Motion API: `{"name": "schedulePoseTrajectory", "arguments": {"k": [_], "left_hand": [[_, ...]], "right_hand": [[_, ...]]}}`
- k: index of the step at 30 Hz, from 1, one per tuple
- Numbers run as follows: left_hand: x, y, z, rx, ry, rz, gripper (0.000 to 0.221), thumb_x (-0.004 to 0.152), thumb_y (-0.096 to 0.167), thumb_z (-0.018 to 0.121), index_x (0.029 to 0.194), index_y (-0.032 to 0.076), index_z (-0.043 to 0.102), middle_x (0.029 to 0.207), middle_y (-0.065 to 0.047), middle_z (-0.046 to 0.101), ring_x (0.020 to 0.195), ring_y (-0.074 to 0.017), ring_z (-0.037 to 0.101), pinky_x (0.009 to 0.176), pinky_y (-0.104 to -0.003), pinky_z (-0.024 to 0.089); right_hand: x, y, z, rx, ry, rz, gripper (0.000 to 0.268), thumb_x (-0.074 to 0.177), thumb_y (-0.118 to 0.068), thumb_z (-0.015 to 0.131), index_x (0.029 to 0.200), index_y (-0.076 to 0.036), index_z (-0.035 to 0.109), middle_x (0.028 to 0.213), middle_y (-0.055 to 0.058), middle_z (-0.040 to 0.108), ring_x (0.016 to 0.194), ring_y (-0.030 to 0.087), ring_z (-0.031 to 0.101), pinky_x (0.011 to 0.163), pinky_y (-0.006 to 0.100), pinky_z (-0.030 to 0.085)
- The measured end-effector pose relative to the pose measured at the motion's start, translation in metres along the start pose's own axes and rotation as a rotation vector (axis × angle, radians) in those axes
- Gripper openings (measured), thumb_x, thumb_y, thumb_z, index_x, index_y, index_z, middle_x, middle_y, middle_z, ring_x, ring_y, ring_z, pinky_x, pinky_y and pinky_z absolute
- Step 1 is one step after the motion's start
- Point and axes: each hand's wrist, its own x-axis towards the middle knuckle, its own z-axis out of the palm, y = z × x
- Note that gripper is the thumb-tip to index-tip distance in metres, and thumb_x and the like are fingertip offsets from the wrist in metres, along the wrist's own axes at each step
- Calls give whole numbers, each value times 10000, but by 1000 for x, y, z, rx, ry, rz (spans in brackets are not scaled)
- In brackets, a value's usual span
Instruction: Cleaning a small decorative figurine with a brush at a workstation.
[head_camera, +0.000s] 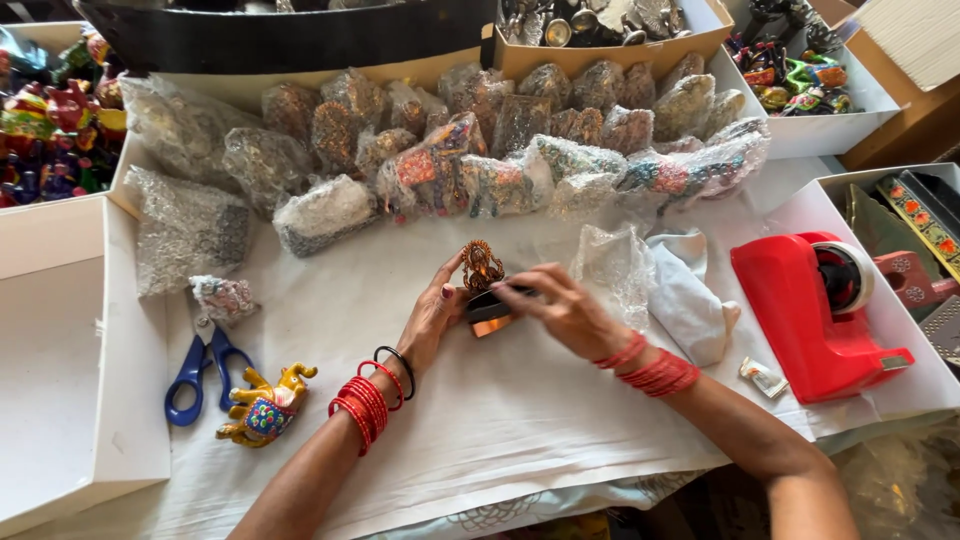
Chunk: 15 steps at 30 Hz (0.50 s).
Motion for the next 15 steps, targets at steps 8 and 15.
{"name": "schedulePoseTrajectory", "arguments": {"k": [8,15], "left_hand": [[4,-8,-4,-89,-46,15,1052,887,785,456,1642,99,196,1353,-241,620,1261,-291,617,1085,-444,483],[2,-4,-2,-63,-46,-6,1041,894,767,442,1641,93,172,1380,-240,627,1261,-303,634,1088,-432,474]], "right_hand": [[8,14,-11,-96,29,-111,715,808,54,710,1480,-140,559,1288,81,596,1165,239,576,1020,390,557],[0,11,-10,-103,35,11,749,775,77,692,1478,-143,557,1304,88,584,1212,237,556,998,471,478]]}}
